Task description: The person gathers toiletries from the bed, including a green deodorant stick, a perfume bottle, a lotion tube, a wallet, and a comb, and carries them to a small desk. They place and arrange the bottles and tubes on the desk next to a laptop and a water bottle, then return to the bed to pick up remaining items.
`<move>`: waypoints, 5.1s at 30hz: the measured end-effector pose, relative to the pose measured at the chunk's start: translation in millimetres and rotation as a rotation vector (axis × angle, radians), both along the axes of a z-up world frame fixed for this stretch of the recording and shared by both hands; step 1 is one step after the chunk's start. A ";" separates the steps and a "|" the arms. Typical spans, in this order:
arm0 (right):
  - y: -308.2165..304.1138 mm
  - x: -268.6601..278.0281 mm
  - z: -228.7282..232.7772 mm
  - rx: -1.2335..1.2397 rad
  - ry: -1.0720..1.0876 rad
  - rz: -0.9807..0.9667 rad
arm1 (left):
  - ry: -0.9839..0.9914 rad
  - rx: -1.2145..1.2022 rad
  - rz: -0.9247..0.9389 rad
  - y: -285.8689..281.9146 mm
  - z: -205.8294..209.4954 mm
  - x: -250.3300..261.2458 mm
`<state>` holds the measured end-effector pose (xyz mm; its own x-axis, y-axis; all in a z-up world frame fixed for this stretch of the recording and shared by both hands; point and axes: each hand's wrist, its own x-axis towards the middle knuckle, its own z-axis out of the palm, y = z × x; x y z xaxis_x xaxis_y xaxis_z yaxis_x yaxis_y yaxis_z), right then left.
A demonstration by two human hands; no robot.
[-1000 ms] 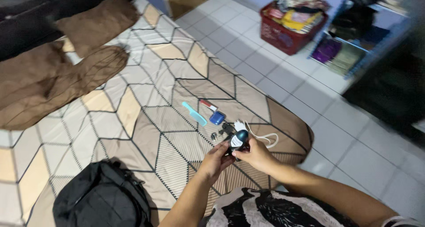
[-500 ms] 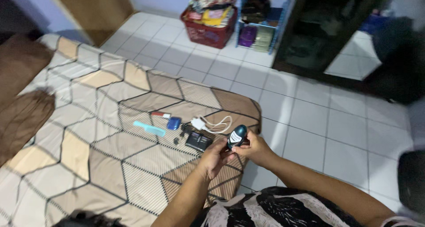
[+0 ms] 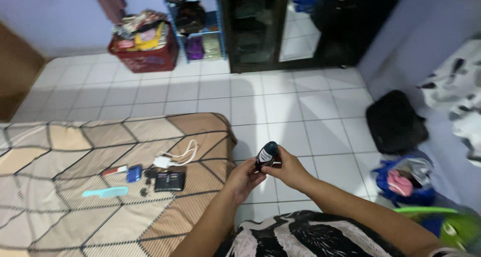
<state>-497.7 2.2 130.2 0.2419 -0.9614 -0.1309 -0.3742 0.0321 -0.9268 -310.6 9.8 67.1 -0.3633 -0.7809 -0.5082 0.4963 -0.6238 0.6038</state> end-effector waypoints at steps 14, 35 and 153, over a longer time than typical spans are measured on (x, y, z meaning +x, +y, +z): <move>97.4 -152.8 22.7 -0.037 0.048 -0.339 | 0.011 -0.001 -0.314 31.5 35.8 -162.8; 202.5 -251.7 23.3 -0.119 -0.032 -1.196 | 0.055 0.003 -1.081 22.5 52.5 -353.5; 793.4 -847.5 100.4 -0.104 1.066 -1.608 | 0.042 -1.546 -1.227 607.2 38.8 -1102.5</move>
<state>-1345.2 795.7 230.6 -0.8697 -0.1796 0.4598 -0.3803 0.8376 -0.3921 -1413.1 617.0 105.8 -0.9503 0.1657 0.2636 0.3079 0.3728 0.8754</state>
